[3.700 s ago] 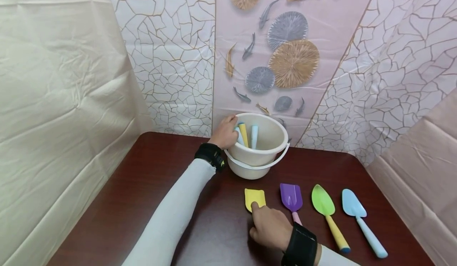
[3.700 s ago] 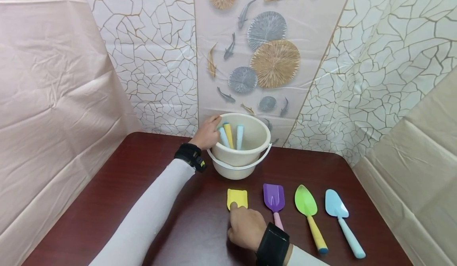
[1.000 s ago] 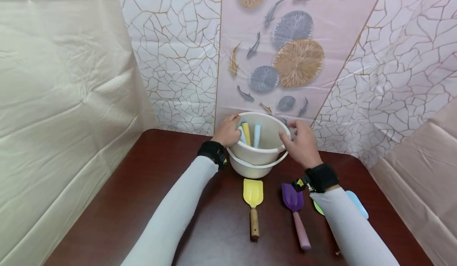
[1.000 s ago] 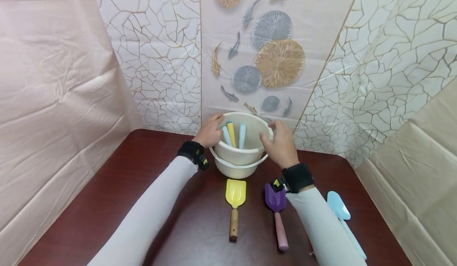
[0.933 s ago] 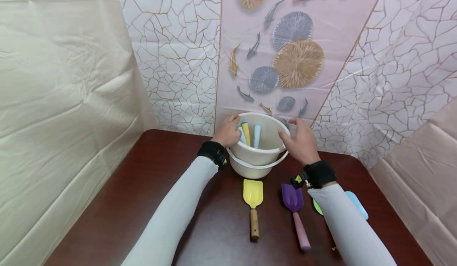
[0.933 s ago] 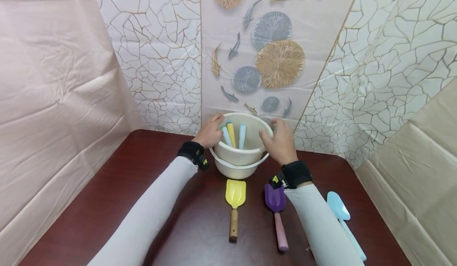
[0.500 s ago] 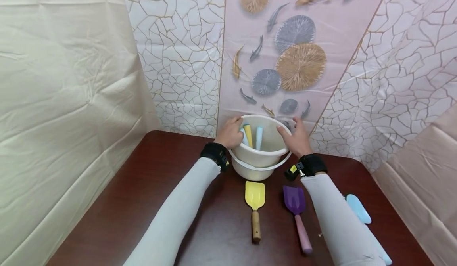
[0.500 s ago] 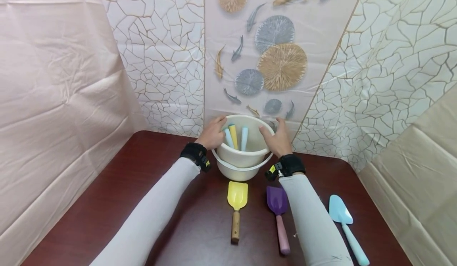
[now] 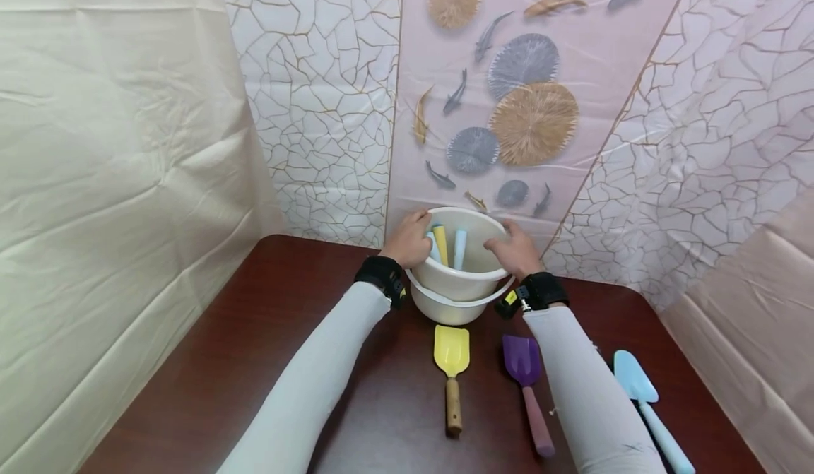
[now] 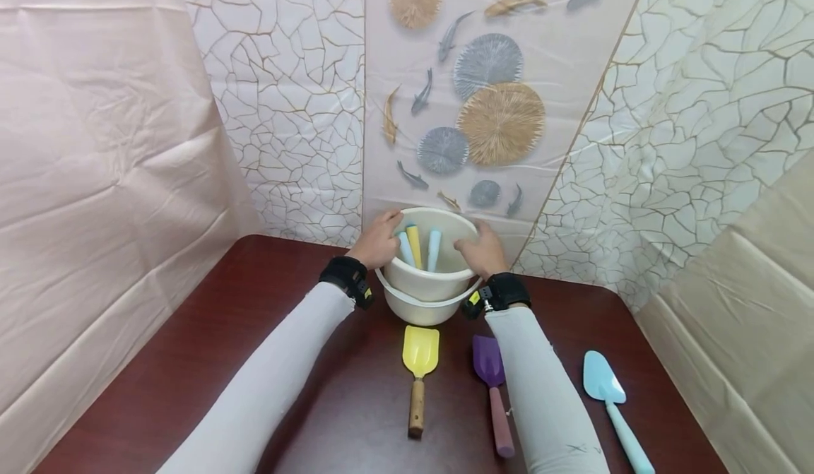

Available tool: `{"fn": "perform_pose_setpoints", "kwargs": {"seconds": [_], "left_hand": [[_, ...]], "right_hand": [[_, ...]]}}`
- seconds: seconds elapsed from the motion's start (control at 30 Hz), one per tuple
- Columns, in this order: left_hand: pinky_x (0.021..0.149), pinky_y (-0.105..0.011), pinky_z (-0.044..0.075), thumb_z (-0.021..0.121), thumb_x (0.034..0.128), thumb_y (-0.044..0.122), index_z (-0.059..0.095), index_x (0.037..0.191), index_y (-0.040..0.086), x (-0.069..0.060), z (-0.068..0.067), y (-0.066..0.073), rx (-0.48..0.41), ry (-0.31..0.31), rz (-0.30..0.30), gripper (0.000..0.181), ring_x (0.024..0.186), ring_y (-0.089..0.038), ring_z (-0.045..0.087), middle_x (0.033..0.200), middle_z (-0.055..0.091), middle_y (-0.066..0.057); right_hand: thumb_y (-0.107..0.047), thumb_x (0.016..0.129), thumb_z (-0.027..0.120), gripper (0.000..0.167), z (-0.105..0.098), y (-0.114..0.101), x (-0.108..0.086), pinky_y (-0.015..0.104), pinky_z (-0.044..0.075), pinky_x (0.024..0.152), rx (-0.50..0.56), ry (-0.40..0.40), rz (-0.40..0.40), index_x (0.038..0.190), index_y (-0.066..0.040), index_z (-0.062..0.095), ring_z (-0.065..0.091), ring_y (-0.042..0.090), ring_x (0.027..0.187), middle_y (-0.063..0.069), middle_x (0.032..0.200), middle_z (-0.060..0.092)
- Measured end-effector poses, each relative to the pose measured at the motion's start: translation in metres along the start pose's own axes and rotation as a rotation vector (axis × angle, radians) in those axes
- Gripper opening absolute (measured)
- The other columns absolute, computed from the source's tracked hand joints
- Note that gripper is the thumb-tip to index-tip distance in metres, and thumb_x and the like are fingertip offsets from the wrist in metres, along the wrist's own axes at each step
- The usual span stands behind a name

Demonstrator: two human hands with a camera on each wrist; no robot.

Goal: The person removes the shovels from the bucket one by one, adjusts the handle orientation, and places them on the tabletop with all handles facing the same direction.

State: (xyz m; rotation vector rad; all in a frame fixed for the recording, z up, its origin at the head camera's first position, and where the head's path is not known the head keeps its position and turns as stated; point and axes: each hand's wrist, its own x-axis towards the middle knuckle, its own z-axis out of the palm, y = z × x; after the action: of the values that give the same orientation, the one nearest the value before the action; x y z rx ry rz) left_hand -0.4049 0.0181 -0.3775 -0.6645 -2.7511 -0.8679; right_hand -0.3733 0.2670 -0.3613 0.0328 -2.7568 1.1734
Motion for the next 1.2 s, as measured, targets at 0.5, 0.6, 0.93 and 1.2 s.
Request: {"fn": "perform_pose_setpoints", "kwargs": {"seconds": [0.5, 0.6, 0.93, 1.2], "left_hand": [[0.131, -0.044, 0.023, 0.042, 0.0938, 0.014, 0.031, 0.161, 0.000, -0.005, -0.008, 0.002, -0.016, -0.030, 0.046, 0.070, 0.157, -0.033, 0.028, 0.169, 0.030, -0.019], [0.132, -0.043, 0.020, 0.040, 0.0941, 0.017, 0.025, 0.163, 0.000, -0.003, -0.016, 0.005, 0.031, -0.109, 0.049, 0.073, 0.160, -0.033, 0.022, 0.171, 0.024, -0.020], [0.132, -0.051, 0.017, 0.039, 0.1056, 0.030, 0.043, 0.158, 0.008, 0.029, -0.026, 0.022, 0.421, -0.310, 0.220, 0.057, 0.159, -0.032, 0.023, 0.166, 0.035, -0.016], [0.126, -0.047, 0.033, 0.050, 0.1058, 0.030, 0.054, 0.151, 0.009, 0.036, -0.049, 0.071, 0.641, -0.382, 0.323, 0.050, 0.150, -0.031, 0.041, 0.157, 0.049, -0.014]], "right_hand": [[0.000, 0.085, 0.040, 0.080, -0.003, -0.004, 0.001, 0.031, 0.046, 0.087, 0.110, 0.032, 0.091, 0.164, -0.013, 0.033, 0.047, 0.034, 0.135, 0.018, 0.167, 0.035], [0.000, 0.084, 0.040, 0.081, -0.005, -0.006, 0.005, 0.027, 0.043, 0.082, 0.087, 0.036, 0.103, 0.163, -0.014, 0.034, 0.047, 0.034, 0.133, 0.015, 0.168, 0.034], [0.003, 0.083, 0.041, 0.081, -0.007, -0.004, 0.003, 0.023, 0.046, 0.073, 0.116, 0.063, 0.128, 0.162, -0.015, 0.038, 0.049, 0.034, 0.128, 0.019, 0.165, 0.038], [0.002, 0.081, 0.044, 0.081, 0.003, -0.005, 0.001, 0.023, 0.043, 0.069, 0.079, 0.090, 0.103, 0.160, -0.013, 0.041, 0.055, 0.035, 0.117, 0.020, 0.158, 0.047]]}}
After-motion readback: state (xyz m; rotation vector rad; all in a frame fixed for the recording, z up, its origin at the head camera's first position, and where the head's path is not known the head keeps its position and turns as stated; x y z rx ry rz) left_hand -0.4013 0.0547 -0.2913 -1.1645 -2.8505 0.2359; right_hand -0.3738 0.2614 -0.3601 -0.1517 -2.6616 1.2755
